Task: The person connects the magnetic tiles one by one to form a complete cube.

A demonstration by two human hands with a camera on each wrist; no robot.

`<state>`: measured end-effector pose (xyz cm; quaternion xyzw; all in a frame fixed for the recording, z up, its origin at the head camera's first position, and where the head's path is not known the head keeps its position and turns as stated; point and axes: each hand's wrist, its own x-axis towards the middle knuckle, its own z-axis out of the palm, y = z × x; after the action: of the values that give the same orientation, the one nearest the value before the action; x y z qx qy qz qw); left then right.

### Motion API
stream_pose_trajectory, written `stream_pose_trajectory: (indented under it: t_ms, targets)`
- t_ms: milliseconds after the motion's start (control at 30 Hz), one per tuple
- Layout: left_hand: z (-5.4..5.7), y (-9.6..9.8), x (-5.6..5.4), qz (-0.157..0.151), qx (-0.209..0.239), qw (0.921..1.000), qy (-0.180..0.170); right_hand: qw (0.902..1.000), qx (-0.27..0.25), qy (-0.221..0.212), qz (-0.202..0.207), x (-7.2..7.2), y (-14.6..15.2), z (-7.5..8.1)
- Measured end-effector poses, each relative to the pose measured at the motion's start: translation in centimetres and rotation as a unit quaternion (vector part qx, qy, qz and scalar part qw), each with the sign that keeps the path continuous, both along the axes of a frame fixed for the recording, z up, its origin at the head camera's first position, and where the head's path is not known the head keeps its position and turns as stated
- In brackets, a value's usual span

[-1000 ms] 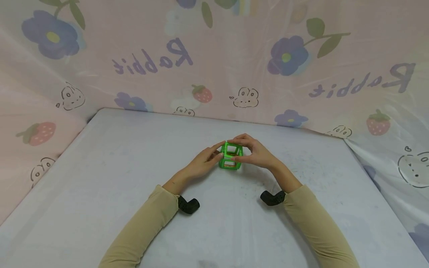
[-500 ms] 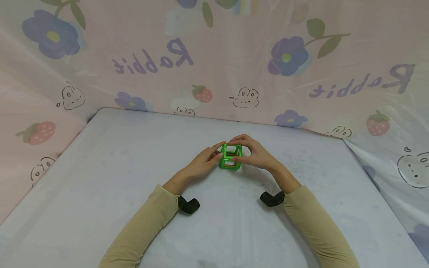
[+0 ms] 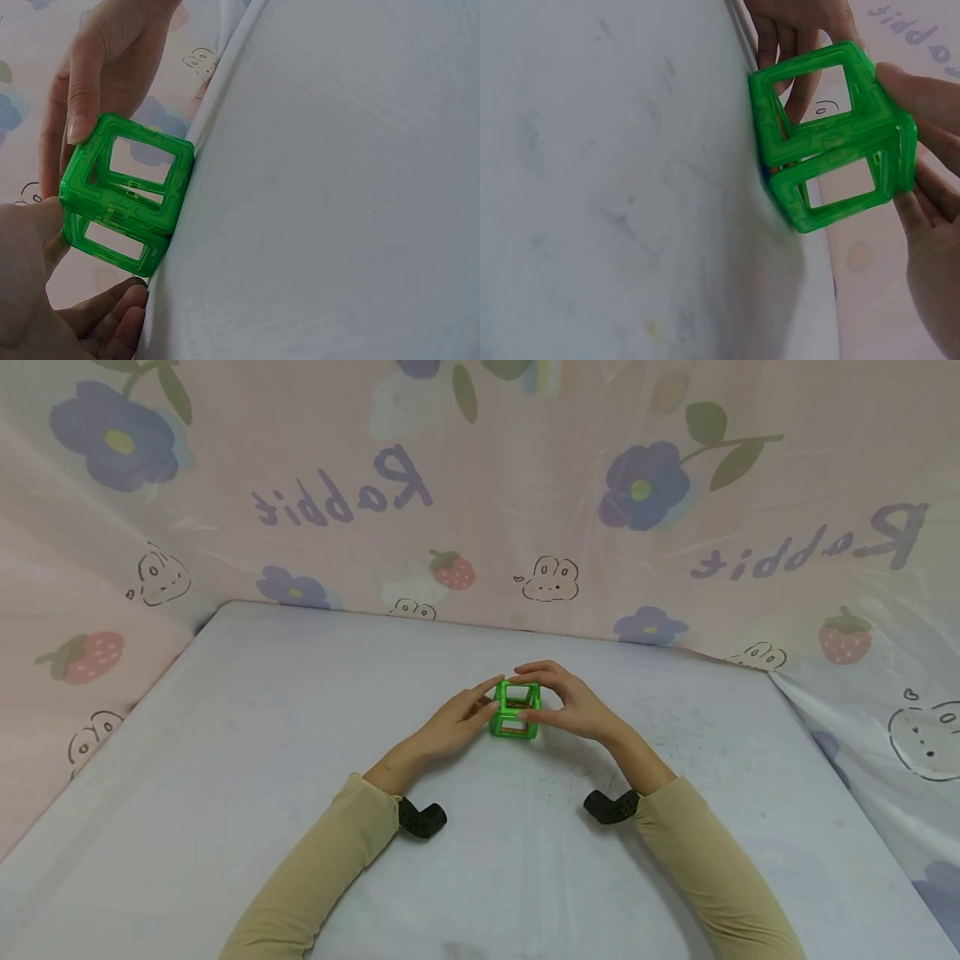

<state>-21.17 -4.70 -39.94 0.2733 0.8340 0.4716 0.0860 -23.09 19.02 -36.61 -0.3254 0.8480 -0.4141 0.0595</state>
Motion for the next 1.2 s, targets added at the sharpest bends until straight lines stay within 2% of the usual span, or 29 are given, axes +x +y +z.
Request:
stream_pose_trajectory:
  t_ms: [100,333,667,833,1067,1200]
  targets:
    - [0.0,0.0,0.0,0.001,0.002,1.0,-0.007,1.0,-0.001,-0.002,-0.006,0.3,-0.1,0.2]
    - [-0.2,0.1,-0.1,0.003,0.0,1.0,0.005,0.9993,-0.028,-0.024,0.002,1.9,-0.6,1.9]
    - [0.3,-0.2,0.2,0.023,-0.013,0.9996,-0.005,0.9967,-0.075,-0.031,0.013,0.2,0.8,-1.2]
    - [0.6,-0.6,0.2,0.029,-0.018,0.9994,-0.001,0.9967,-0.073,-0.037,0.002,0.3,1.0,-1.3]
    - [0.8,-1.1,-0.2,0.045,-0.028,0.9982,0.03,0.9975,-0.055,-0.04,-0.022,0.5,1.7,-1.3]
    - [1.2,-1.5,-0.2,0.057,-0.041,0.9969,0.037,0.9975,-0.048,-0.042,-0.031,0.7,2.2,-1.3]
